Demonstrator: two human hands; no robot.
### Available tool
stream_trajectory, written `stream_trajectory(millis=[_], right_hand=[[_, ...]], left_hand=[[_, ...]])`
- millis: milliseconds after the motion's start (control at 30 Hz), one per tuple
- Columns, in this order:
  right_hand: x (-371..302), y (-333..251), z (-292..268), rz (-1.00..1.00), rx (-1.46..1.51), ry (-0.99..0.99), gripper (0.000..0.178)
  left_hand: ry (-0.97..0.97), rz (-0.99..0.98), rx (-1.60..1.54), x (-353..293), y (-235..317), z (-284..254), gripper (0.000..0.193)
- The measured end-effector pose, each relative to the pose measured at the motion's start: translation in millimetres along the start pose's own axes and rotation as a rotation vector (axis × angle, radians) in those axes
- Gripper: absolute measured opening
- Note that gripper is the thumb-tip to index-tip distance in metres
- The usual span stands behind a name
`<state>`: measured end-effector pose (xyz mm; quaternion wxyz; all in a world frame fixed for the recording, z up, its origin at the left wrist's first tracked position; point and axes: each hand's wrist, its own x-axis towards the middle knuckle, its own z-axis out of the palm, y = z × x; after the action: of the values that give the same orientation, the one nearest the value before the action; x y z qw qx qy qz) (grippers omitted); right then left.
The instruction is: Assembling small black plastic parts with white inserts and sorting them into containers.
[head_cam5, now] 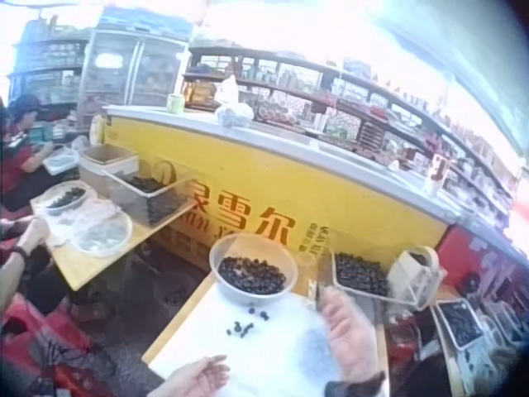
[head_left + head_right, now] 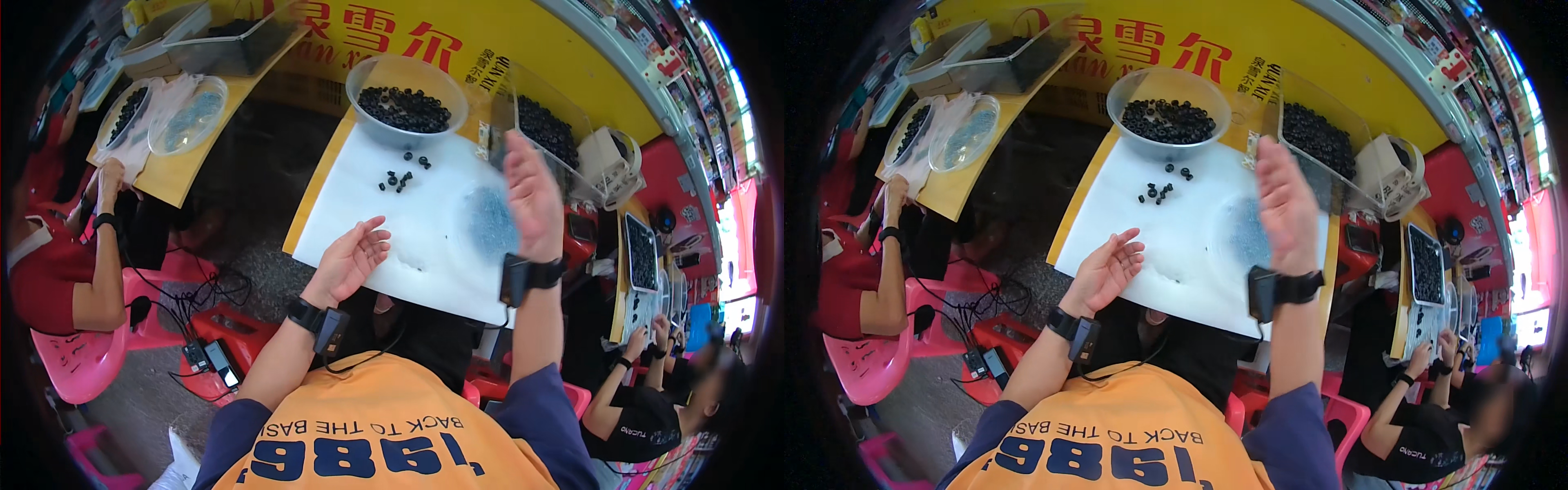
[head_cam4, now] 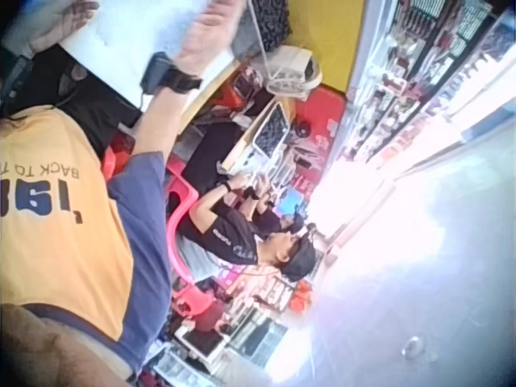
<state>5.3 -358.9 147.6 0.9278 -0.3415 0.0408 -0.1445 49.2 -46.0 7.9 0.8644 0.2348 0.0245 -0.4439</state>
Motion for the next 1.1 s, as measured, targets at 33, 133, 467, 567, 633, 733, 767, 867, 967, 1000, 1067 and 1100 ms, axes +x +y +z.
stream_trajectory(millis=[33, 133, 467, 567, 633, 733, 767, 867, 967, 1000, 1067, 1100], right_hand=[[1.5, 33.9, 11.7, -0.013, -0.282, 0.176, 0.039], [-2.0, 90.7, 26.5, 0.154, -0.959, -0.002, 0.025], [24.0, 178.1, -0.3, -0.25, -1.849, -0.004, 0.018], [26.5, 183.0, -9.7, -0.224, -1.847, -0.018, 0.016], [24.5, 180.1, -11.5, -0.209, -1.852, -0.043, 0.014], [15.2, 174.7, -6.0, -0.191, -1.841, -0.065, 0.014], [13.3, 172.0, -1.6, -0.188, -1.815, -0.059, 0.014], [17.7, 170.2, -0.4, -0.253, -1.777, -0.064, 0.015], [27.9, 171.7, 2.0, -0.371, -1.82, -0.078, 0.016], [30.9, 174.0, 3.9, -0.412, -1.843, -0.085, 0.016], [36.0, 178.4, 4.0, -0.388, -1.878, -0.091, 0.017], [37.8, 180.6, 3.3, -0.375, -1.896, -0.098, 0.017]], left_hand=[[0.017, 0.005, 0.003, -1.9, -0.6, 2.0, 0.043], [0.028, 0.006, -0.005, -1.2, -1.3, 2.3, 0.045], [0.004, 0.018, 0.024, 0.1, -2.5, 2.9, 0.044], [0.003, 0.014, 0.028, -0.5, -1.2, 4.3, 0.044], [0.008, 0.017, 0.032, -0.8, -1.3, 4.2, 0.043], [0.01, 0.03, 0.044, -1.6, -3.0, 3.2, 0.042], [0.009, 0.037, 0.043, -2.0, -3.5, 3.0, 0.042], [0.006, 0.042, 0.04, -2.0, -4.9, 2.1, 0.041], [0.007, 0.042, 0.046, -1.8, -4.5, 4.4, 0.041], [0.01, 0.044, 0.049, -2.2, -4.2, 5.1, 0.041], [0.009, 0.046, 0.047, -3.0, -4.8, 5.2, 0.041], [0.01, 0.049, 0.043, -3.2, -5.2, 4.7, 0.041]])
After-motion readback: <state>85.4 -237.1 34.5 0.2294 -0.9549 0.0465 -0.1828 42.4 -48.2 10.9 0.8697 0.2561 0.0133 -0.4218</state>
